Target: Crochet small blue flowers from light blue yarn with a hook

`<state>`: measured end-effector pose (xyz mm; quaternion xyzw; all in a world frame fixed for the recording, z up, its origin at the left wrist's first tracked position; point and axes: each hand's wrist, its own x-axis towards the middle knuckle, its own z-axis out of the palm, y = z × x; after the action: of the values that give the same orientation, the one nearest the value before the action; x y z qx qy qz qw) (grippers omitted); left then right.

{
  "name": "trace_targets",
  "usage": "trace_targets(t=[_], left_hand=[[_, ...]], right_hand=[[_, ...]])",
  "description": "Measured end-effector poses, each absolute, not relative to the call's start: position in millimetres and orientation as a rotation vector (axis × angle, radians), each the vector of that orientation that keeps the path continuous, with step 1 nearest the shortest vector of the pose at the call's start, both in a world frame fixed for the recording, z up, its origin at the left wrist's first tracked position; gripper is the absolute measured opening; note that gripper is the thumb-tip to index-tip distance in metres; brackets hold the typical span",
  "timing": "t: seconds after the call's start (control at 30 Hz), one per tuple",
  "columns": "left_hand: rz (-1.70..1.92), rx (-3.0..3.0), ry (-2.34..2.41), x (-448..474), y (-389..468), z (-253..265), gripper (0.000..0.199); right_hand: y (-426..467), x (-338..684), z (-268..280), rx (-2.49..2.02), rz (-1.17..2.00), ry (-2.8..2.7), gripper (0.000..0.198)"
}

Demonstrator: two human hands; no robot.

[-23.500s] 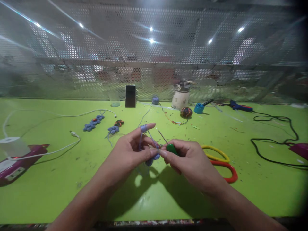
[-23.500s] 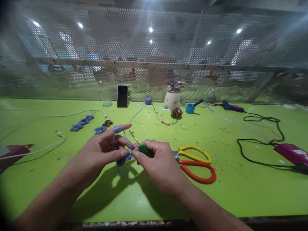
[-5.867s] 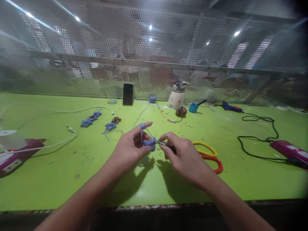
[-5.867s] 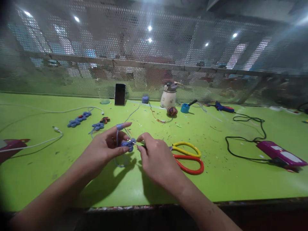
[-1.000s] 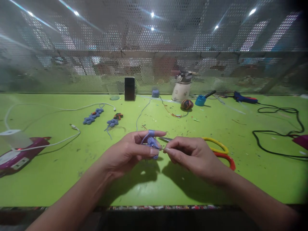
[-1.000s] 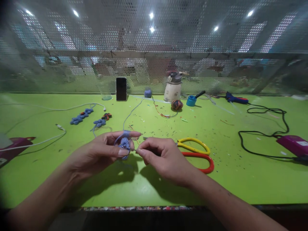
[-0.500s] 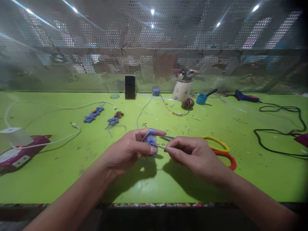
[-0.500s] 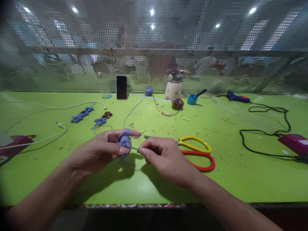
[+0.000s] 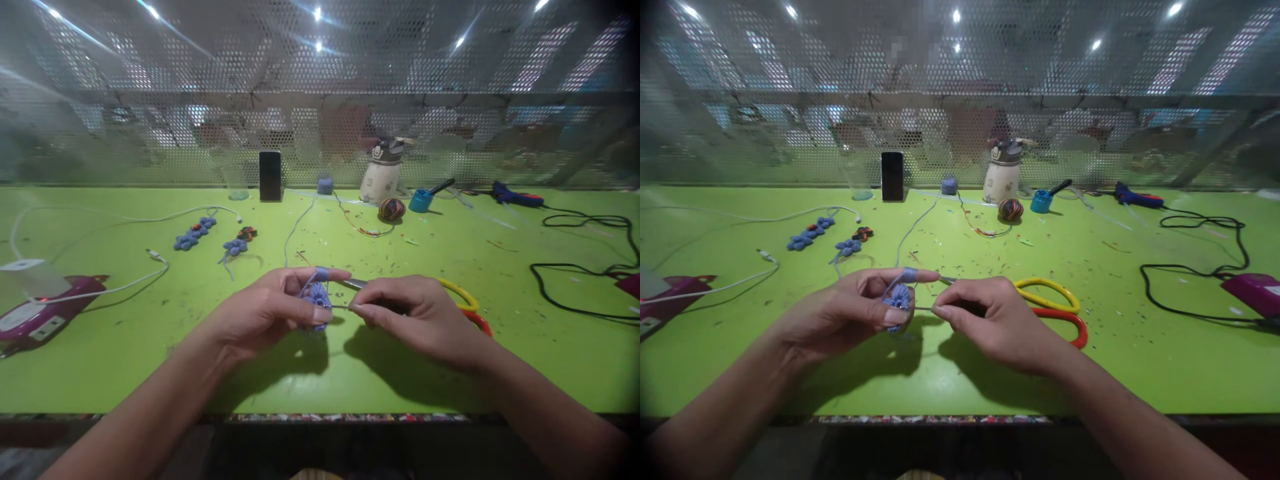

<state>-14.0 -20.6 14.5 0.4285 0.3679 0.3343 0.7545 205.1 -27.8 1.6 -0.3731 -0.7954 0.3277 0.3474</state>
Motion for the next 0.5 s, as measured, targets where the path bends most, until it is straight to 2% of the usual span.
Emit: trace_targets(t=[0.2,0.5], left_hand=[[0.718,0.919,0.749,-13.1,-21.6,15.0,0.052],[0.678,0.903,0.659,-12.8,-22.7,13.3,0.056]], right_hand=[[-27.5,208.5,4.4,-0.876,0.622,-2.158,0.014],[-24.9,212.8,6.0,-0.791,0.774,-2.129,0.012]])
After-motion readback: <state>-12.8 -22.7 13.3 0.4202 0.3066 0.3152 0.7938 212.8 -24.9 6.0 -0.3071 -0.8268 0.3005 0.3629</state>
